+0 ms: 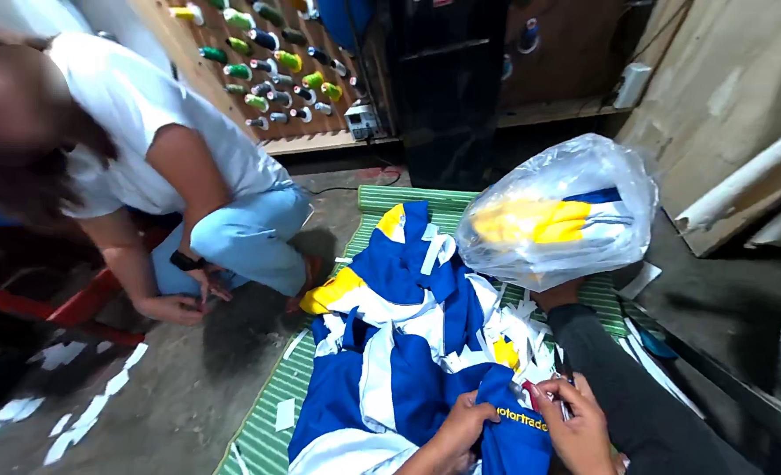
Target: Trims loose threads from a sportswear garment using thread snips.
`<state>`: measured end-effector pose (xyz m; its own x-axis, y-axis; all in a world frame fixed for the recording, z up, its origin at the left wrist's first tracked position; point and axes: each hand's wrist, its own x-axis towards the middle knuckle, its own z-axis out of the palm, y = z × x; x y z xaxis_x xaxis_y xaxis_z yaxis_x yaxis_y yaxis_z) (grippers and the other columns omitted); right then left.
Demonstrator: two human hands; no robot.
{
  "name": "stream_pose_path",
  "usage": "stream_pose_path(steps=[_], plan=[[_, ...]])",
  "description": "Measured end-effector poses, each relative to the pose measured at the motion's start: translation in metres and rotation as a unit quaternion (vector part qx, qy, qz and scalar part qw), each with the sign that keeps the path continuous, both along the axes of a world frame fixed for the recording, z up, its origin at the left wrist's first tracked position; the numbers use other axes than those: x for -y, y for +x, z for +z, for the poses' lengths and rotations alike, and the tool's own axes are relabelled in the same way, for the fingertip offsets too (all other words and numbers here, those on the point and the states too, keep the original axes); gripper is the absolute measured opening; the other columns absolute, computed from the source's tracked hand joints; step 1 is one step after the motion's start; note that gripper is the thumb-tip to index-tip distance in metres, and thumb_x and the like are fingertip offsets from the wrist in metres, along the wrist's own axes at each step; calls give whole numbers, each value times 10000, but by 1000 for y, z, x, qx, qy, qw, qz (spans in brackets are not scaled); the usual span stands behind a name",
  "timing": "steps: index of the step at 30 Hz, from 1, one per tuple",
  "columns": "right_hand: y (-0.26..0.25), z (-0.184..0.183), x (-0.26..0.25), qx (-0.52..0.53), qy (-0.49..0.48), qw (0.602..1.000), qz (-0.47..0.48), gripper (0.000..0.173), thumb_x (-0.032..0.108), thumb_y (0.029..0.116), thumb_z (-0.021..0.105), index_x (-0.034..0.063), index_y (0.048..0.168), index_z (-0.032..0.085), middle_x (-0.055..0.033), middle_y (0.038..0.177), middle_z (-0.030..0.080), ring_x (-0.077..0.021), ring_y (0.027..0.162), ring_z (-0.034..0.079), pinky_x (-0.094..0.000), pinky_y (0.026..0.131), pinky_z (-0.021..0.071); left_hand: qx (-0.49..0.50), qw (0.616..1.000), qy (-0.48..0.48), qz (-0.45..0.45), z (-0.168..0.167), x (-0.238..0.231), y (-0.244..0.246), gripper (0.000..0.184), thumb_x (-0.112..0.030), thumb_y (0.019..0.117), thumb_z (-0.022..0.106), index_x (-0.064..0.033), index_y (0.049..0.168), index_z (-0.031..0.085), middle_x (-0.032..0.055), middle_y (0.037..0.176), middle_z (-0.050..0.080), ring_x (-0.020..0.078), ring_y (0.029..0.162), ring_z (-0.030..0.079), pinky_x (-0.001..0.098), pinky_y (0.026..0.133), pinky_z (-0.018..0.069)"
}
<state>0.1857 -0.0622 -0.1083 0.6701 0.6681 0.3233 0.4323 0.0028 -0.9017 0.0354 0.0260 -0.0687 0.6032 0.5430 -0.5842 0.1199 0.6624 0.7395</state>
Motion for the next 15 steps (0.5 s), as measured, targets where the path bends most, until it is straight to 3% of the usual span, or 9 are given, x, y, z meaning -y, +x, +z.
stream_pose_path(steps=[3, 6, 10, 15], plan=[[0, -7, -1, 33, -82, 996, -27, 230, 279, 898, 647, 98, 908, 789, -97, 956, 595, -86, 712, 529, -232, 585, 440, 8, 999, -49, 11, -8, -7, 2, 221, 73, 936, 498, -51, 1094, 591, 59, 877, 711, 143, 782, 708, 323, 726, 603], [1, -11, -2, 34, -119, 992, -10, 306, 388, 904, 636, 123, 868, 785, -99, 969, 632, -159, 751, 597, -359, 631, 514, 19, 998, -59, 27, -13, -10, 1, 232, 82, 917, 494, -66, 1073, 582, 50, 871, 714, 135, 783, 713, 314, 718, 605], [1, -19, -6, 21, -114, 993, 15, 386, 442, 877, 649, 116, 671, 665, -55, 891, 600, -98, 690, 535, -291, 598, 457, 28, 998, -51, 29, -16, -11, -2, 242, 104, 888, 483, -75, 1008, 591, 43, 849, 718, 121, 767, 711, 299, 705, 602], [0, -22, -7, 13, -95, 995, 26, 385, 421, 892, 652, 124, 648, 631, -37, 901, 601, -59, 683, 534, -239, 572, 451, 40, 998, -47, 19, -16, -10, -3, 262, 117, 854, 475, -72, 974, 612, 48, 852, 730, 125, 762, 717, 304, 697, 605]])
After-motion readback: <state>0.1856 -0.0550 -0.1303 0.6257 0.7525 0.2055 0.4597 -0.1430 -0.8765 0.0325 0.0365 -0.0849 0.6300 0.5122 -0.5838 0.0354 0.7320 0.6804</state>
